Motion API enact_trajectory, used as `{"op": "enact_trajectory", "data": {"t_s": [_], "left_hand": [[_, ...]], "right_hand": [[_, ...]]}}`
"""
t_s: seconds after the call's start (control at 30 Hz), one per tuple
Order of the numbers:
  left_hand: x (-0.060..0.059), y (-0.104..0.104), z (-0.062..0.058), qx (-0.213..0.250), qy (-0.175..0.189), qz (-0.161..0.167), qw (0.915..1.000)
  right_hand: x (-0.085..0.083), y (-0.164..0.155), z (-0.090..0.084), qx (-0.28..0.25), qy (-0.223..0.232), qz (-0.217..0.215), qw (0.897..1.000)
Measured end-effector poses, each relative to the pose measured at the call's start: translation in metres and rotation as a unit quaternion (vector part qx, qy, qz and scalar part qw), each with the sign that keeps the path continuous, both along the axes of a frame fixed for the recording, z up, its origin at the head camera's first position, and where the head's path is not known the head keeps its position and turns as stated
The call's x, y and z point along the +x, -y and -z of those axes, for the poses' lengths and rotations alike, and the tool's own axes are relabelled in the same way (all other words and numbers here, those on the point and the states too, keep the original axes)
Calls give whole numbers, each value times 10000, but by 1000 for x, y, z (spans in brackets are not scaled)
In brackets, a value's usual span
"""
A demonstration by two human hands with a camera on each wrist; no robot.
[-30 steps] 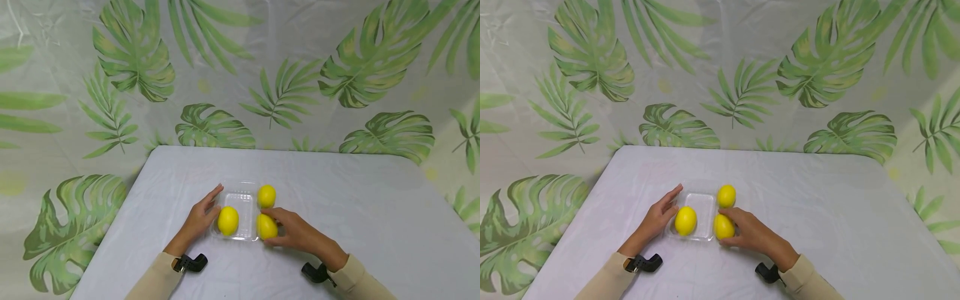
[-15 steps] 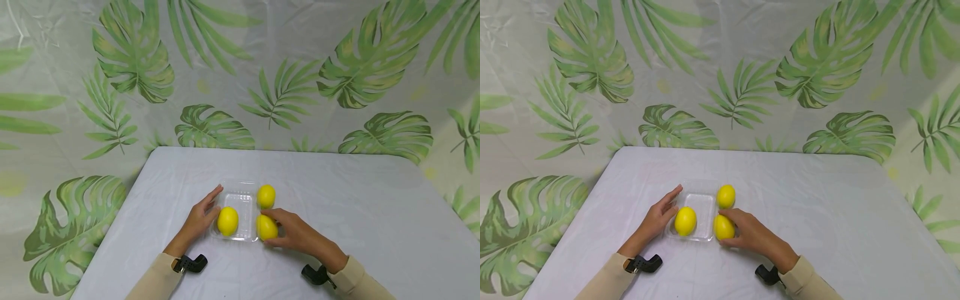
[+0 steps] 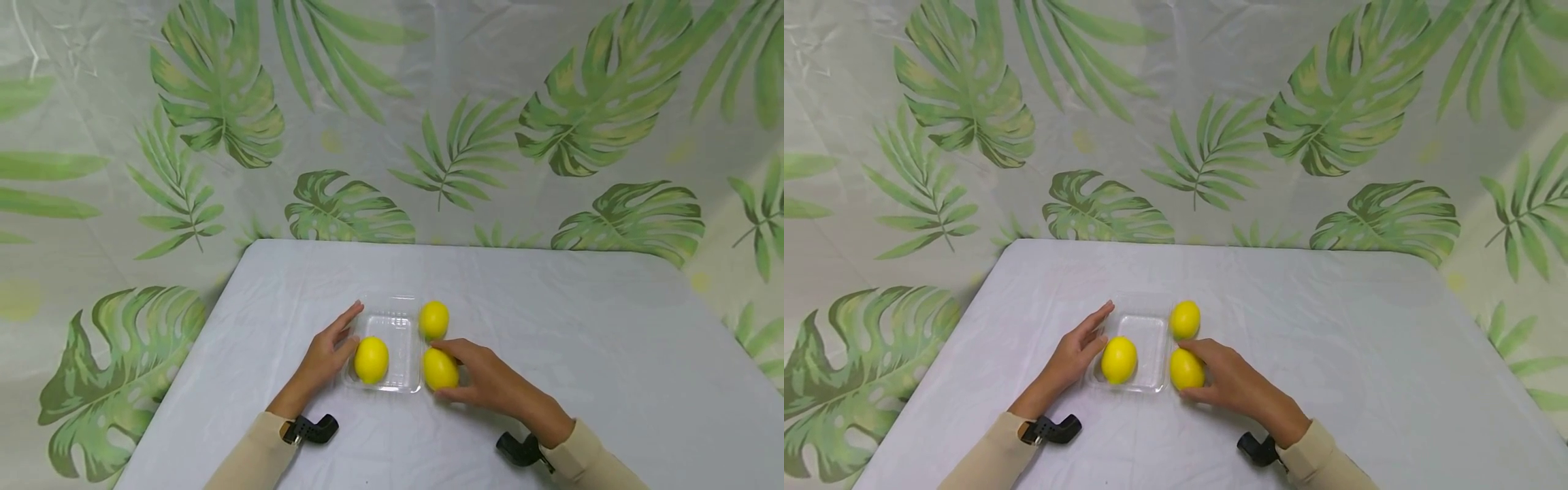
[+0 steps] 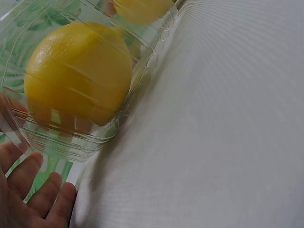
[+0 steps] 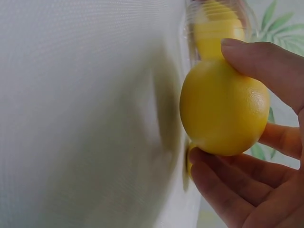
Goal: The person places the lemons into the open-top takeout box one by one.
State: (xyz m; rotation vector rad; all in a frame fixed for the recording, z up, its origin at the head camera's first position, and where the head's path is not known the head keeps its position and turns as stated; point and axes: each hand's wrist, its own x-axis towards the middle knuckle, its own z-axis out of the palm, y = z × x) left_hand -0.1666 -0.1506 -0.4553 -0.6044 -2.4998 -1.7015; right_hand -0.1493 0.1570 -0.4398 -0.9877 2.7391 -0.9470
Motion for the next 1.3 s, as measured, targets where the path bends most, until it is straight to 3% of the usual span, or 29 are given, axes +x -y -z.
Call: {"op": "enact_trajectory", "data": {"t_s": [0.67, 0.77, 1.0, 1.3], "left_hand": [[3, 1, -4, -52, 8, -51, 10000], [2, 1, -1, -37, 0, -26, 10000], [-14, 4, 31, 35, -125, -114, 9999], [-17, 5, 37, -34, -154, -143, 9998]], "right_hand": [[-3, -9, -11, -463, -487, -1, 9977], [-4, -10, -14, -472, -552, 26, 9974], [-8, -8, -22, -453, -644, 169, 9968], [-16, -5, -29, -621, -880, 202, 9940]]}}
